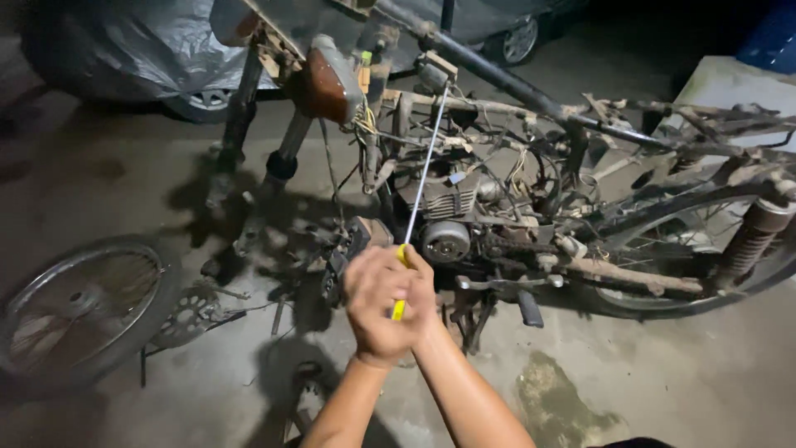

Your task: Repair or disassemble a motorcycle frame using a screwdriver and scissors to manage wires and components

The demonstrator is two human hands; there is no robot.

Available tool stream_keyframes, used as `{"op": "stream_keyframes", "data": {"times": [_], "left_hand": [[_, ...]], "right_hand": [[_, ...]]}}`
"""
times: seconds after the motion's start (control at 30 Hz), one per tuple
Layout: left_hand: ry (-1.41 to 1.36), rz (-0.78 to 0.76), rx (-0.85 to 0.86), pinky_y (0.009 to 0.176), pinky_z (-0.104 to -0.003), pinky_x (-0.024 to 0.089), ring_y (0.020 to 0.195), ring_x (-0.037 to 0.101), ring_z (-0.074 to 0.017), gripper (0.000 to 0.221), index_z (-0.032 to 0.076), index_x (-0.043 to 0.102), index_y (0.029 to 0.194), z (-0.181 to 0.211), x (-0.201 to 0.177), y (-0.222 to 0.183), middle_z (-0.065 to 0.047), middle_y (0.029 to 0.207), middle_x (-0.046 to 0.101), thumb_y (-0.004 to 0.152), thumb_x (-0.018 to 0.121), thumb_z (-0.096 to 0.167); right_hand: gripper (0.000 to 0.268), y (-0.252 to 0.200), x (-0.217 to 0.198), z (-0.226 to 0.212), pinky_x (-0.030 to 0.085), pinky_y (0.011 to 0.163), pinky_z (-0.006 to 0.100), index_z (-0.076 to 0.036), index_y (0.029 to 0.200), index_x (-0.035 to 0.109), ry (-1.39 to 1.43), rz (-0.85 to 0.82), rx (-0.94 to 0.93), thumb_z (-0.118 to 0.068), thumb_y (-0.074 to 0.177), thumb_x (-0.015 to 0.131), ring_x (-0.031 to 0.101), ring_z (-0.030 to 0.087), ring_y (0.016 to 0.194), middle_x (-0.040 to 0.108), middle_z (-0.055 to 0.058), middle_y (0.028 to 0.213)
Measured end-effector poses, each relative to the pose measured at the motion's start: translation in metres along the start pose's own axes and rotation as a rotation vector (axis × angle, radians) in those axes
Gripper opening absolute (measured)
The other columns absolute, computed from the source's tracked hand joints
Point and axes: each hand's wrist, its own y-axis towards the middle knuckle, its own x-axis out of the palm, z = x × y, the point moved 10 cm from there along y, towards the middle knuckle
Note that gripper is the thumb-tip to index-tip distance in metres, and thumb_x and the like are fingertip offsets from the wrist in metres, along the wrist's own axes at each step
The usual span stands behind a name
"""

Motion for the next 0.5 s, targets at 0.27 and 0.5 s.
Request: {"op": "stream_keyframes", "data": {"times": [0.27,0.5], "left_hand": [[0.075,-0.102,0.309,0.099,-0.05,0.045,0.11,0.069,-0.0375,0.016,0.021,0.069,0.067,0.016,0.017,-0.014,-0.002,0.101,0.075,0.071,0.08,0.032],[-0.245,0.234,-0.738,0.077,-0.024,0.039,0.08,0.051,-0.0098,0.031,0.013,0.079,0.098,-0.083,0.001,-0.028,0.001,0.087,0.069,0.095,0.07,0.043]], "right_hand": [[0.033,-0.02,0.015,-0.009,0.05,0.051,0.033,-0.005,0.075,0.055,-0.022,0.081,0.014,-0.028,0.091,0.072,0.049,0.013,0.046,0.048,0.001,0.058],[0.042,-0.035,0.04,-0.009,0.044,0.043,0.031,-0.015,0.065,0.046,-0.043,0.143,0.024,-0.036,0.087,0.075,0.037,0.01,0.04,0.036,-0.005,0.053]]}}
